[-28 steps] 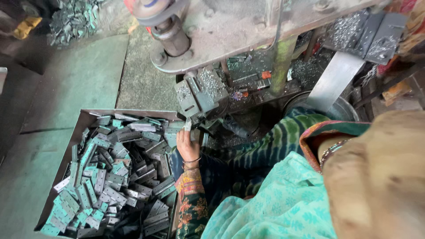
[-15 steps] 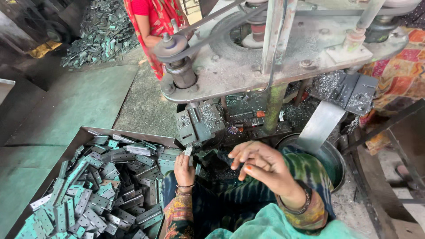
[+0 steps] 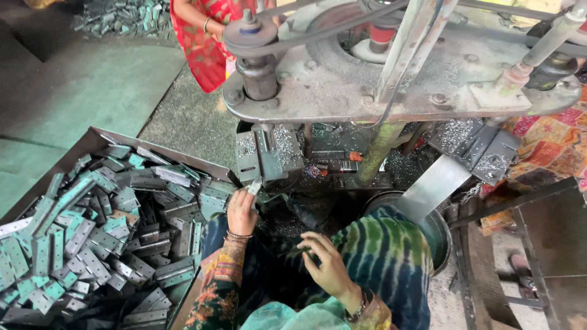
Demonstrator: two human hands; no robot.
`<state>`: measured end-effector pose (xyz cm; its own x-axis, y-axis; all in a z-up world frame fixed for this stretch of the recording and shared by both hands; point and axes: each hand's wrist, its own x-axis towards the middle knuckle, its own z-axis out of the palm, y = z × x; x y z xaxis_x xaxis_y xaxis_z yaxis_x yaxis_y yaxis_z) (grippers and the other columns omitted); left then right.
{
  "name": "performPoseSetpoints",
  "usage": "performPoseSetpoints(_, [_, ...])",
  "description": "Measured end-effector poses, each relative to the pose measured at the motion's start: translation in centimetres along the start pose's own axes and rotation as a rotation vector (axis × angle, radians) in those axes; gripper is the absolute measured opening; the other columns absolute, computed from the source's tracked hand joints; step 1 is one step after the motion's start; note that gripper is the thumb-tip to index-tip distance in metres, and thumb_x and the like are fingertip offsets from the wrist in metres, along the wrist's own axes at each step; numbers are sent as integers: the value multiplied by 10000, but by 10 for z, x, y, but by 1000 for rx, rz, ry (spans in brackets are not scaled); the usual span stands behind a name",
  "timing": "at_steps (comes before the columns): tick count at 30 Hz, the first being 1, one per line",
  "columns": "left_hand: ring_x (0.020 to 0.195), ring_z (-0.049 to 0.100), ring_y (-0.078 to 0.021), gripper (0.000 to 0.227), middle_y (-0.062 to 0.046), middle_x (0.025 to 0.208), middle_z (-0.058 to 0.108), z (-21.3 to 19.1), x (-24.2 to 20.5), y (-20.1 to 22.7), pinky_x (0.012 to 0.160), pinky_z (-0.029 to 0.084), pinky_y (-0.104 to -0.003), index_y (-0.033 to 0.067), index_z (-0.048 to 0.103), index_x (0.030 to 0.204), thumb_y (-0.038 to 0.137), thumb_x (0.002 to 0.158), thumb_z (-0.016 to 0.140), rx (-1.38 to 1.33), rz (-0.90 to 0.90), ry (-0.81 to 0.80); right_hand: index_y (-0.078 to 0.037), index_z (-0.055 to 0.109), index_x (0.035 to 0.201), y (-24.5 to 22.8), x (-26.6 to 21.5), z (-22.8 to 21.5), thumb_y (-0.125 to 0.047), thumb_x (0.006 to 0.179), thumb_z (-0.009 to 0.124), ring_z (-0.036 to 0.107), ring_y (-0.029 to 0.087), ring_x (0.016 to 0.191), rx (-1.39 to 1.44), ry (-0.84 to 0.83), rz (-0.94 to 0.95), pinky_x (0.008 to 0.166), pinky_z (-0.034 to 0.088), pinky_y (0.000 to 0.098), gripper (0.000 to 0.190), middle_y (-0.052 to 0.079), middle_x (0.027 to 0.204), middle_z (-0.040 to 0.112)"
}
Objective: The person sits at a press machine and repeatedly picks up small metal brackets from a bin, places them into the machine, and operates the press to process them. The processed pieces are then removed and placed back into the bin.
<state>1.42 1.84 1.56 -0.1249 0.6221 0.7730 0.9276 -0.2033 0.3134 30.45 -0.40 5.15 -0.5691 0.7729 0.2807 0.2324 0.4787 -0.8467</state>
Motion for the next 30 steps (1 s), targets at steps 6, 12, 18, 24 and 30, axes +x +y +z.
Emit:
performPoseSetpoints(6, [1045, 605, -379, 523, -163, 1105, 640, -3, 24, -11, 908, 530, -455, -9, 636, 1114, -124, 605, 594, 20, 63, -83, -94, 660, 1254, 74, 5, 11, -164, 890, 719, 453, 354, 1385, -352, 63, -260, 1133, 393, 478, 375, 108, 1470, 532])
performPoseSetpoints(12, [1071, 589, -325, 420, -115, 1143, 639, 26, 50, -40, 915, 525, -432, 43, 642, 1155, -8, 738, 644, 126, 211, -259, -139, 599, 1378, 114, -5, 28, -208, 896, 721, 384, 389, 1428, -362, 52, -321, 1170, 353, 490, 502, 123, 1563, 435])
performPoseSetpoints(18, [1222, 552, -299, 472, -107, 1314, 596, 84, 36, -61, 970, 521, -415, 67, 615, 1289, 52, 819, 582, 297, 231, -469, -158, 619, 1375, 123, -3, 34, -208, 907, 715, 385, 376, 1429, -380, 54, -289, 1177, 347, 493, 480, 110, 1558, 453])
performPoseSetpoints(24, [1322, 506, -328, 491, -125, 1415, 530, 126, 8, -75, 1048, 486, -410, 95, 602, 1351, 59, 861, 585, 293, 107, -664, -159, 632, 1359, 125, -6, 32, -196, 898, 714, 392, 376, 1428, -369, 55, -296, 1181, 343, 493, 470, 115, 1543, 466])
performPoseSetpoints(30, [1344, 473, -369, 487, -178, 1394, 518, 138, 1, -81, 1130, 418, -456, 90, 597, 1361, 89, 876, 560, 376, 19, -501, -161, 646, 1337, 126, -3, 34, -179, 882, 720, 396, 377, 1423, -354, 63, -291, 1185, 340, 485, 462, 120, 1520, 482])
